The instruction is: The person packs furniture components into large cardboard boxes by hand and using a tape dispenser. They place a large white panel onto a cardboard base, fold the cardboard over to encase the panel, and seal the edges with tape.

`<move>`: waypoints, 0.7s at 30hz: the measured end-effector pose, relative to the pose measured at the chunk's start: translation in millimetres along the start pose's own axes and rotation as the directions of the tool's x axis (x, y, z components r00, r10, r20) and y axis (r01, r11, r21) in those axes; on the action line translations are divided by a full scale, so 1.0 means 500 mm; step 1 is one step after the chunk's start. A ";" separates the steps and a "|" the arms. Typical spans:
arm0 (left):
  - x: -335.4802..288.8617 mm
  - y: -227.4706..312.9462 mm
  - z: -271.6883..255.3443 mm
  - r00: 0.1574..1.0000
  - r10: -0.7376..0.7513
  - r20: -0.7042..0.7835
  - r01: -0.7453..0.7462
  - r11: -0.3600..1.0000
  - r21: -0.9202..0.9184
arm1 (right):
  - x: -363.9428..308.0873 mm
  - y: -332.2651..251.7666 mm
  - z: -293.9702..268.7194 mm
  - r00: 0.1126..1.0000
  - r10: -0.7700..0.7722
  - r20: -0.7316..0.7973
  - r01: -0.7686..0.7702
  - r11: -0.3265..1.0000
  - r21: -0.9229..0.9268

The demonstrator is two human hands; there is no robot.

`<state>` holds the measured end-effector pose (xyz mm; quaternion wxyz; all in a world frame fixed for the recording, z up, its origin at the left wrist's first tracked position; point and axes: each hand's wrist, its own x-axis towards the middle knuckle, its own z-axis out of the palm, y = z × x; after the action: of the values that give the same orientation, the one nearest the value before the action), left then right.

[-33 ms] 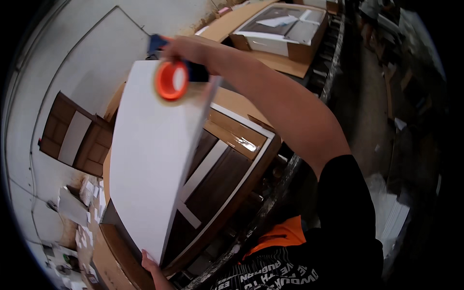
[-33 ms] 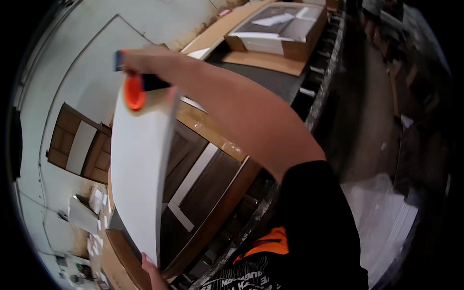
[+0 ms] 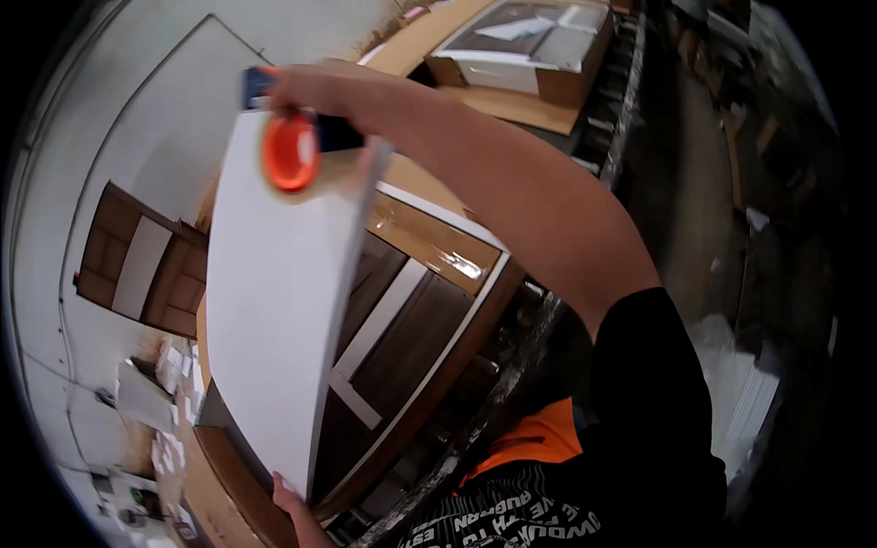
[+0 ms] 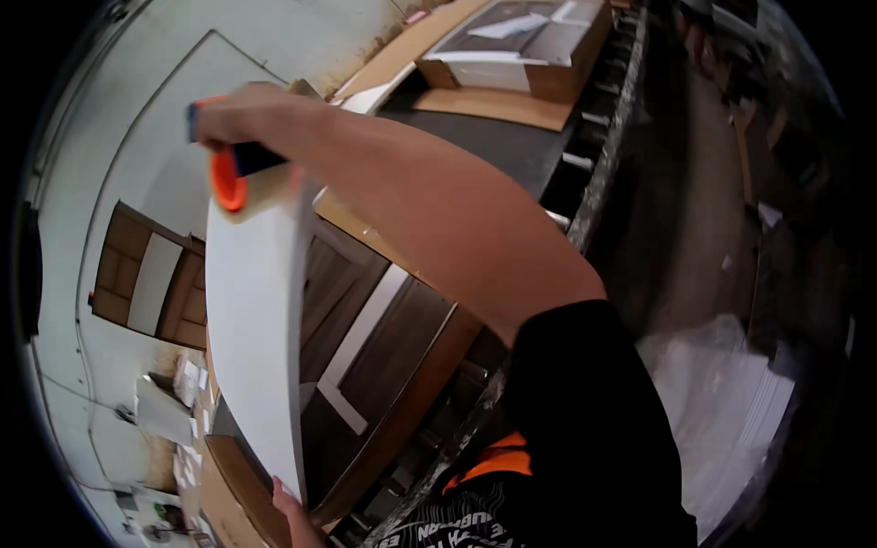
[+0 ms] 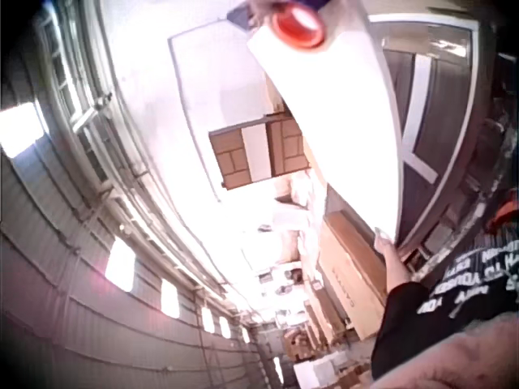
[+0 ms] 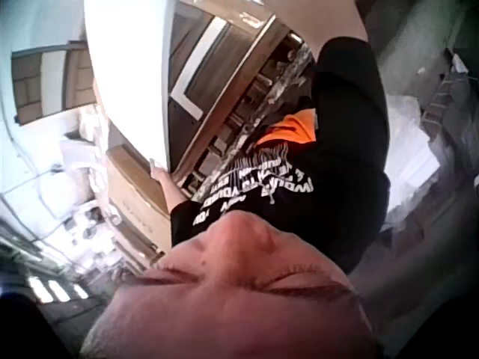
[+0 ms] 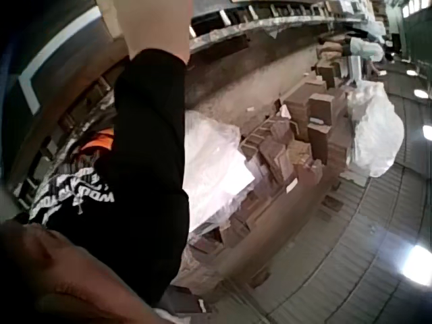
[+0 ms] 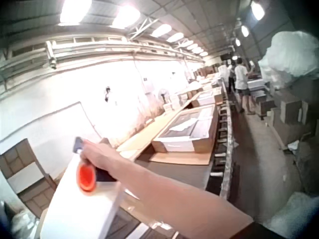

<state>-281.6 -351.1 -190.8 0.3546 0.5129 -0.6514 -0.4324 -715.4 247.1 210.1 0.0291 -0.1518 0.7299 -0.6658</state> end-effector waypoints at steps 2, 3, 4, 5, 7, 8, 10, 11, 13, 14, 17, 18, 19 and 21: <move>0.011 0.015 0.008 1.000 -0.013 -0.005 0.014 0.979 0.205 | 0.009 -0.031 0.015 1.000 0.006 -0.023 -0.010 0.986 -0.165; -0.028 0.051 0.042 0.999 -0.032 0.013 0.028 0.972 0.233 | 0.027 -0.015 0.012 0.999 0.005 -0.049 -0.015 0.978 -0.210; -0.076 0.092 0.065 0.999 -0.048 0.004 0.046 0.966 0.253 | 0.044 0.003 0.002 0.998 0.018 -0.057 -0.029 0.980 -0.195; -0.102 0.112 0.078 0.996 -0.078 0.048 0.068 0.981 0.179 | 0.062 0.015 -0.004 1.000 -0.025 0.019 0.028 0.975 -0.219; -0.085 0.113 0.058 0.980 -0.157 0.121 0.141 0.982 0.125 | 0.130 0.009 0.000 0.968 -0.109 0.226 0.163 0.958 -0.237; -0.101 0.117 0.088 0.967 -0.196 0.164 0.177 0.976 0.125 | 0.144 -0.002 -0.011 0.959 -0.112 0.259 0.180 0.950 -0.257; -0.102 0.129 0.041 0.964 -0.228 0.139 0.197 0.959 0.206 | 0.155 -0.002 0.040 0.929 -0.119 0.352 0.207 0.953 -0.223; -0.102 0.139 0.035 0.965 -0.221 0.139 0.188 0.958 0.218 | 0.152 0.000 0.038 0.923 -0.118 0.367 0.208 0.954 -0.216; -0.103 0.151 0.026 0.939 -0.218 0.266 0.169 0.966 0.196 | 0.138 0.028 0.042 0.914 -0.119 0.388 0.205 0.961 -0.188; -0.101 0.149 0.022 0.943 -0.213 0.257 0.165 0.967 0.195 | 0.127 0.048 0.046 0.911 -0.114 0.396 0.196 0.965 -0.173; -0.101 0.137 0.022 0.934 -0.233 0.270 0.181 0.962 0.205 | 0.094 0.116 0.038 0.913 -0.067 0.403 0.139 0.979 -0.152; -0.131 0.158 0.030 0.957 -0.223 0.185 0.178 0.956 0.233 | 0.086 0.144 0.038 0.912 -0.051 0.407 0.115 0.984 -0.134; -0.129 0.152 0.027 0.969 -0.200 0.147 0.167 0.963 0.209 | 0.081 0.162 0.043 0.912 -0.041 0.409 0.096 0.989 -0.115; -0.118 0.137 0.027 0.981 -0.185 0.065 0.172 0.972 0.161 | 0.062 0.206 0.030 0.923 -0.012 0.384 0.048 0.995 -0.082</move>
<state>-305.4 -284.1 -133.3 0.2473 0.5778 -0.6477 -0.4308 -760.1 231.5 112.6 0.1541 -0.2912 0.7369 -0.5903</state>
